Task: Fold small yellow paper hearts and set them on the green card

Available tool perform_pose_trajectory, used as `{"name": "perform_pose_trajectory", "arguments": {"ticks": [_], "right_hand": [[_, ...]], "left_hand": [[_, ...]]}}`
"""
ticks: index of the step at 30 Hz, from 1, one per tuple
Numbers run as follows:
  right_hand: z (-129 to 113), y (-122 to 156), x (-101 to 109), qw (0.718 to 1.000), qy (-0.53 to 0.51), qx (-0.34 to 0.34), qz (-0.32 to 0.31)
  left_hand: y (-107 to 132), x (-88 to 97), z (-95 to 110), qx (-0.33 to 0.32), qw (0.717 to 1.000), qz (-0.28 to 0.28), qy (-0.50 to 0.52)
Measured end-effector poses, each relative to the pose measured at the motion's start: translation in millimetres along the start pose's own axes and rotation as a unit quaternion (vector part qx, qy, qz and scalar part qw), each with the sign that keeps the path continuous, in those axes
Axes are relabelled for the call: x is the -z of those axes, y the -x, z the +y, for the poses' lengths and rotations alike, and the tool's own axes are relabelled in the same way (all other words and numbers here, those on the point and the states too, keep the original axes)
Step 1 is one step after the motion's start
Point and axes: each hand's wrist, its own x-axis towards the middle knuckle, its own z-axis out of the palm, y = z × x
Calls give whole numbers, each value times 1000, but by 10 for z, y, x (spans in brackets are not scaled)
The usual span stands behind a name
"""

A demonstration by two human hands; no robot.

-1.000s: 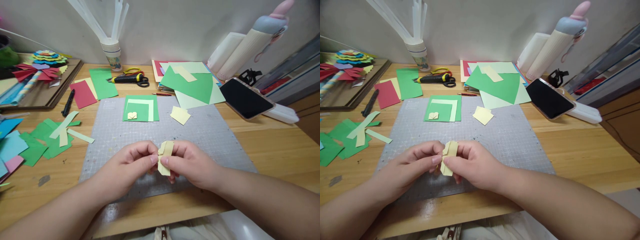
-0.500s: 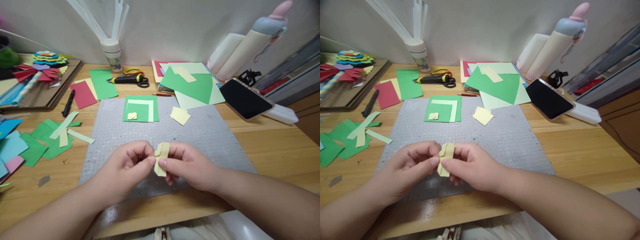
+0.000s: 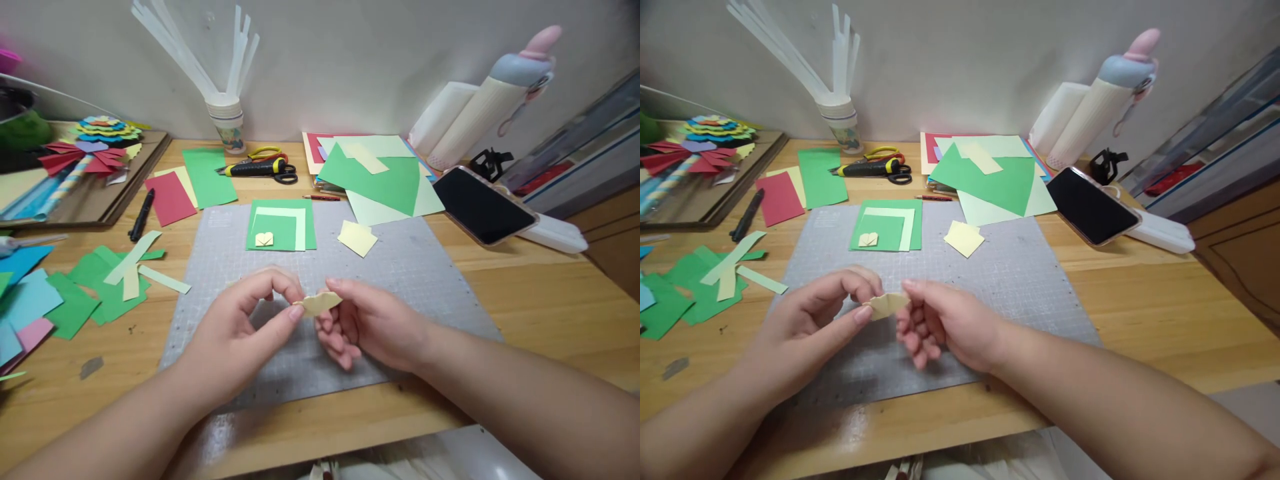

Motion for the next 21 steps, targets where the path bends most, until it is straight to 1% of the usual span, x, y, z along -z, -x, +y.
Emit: {"name": "perform_pose_trajectory", "arguments": {"ticks": [1,2,4,6,8,10,11,12,14,17,21], "right_hand": [[-5,0,-4,997,34,48,52],[-10,4,-11,988,72,98,94],[-16,24,-36,959,164,185,140],[-12,52,-67,918,269,248,155],[1,73,-92,870,365,296,149],[16,81,-100,833,430,324,129],[21,79,-98,822,449,328,125],[24,74,-94,816,460,326,125],[23,58,-85,818,464,312,138],[12,36,-84,831,450,291,148],[-5,43,-106,856,418,262,154]], "left_hand": [[-1,-1,-2,31,1000,3,3],[-3,-4,-3,59,998,4,2],[-8,-17,4,102,995,0,-11],[-13,-36,23,120,992,-13,-35],[-17,-55,46,119,990,-25,-66],[-18,-67,65,107,989,-34,-95],[-19,-69,71,101,988,-37,-108],[-18,-69,75,95,988,-36,-120],[-15,-66,77,84,987,-29,-136],[-7,-59,72,71,987,-16,-142],[-9,-56,55,56,990,-7,-133]]}}
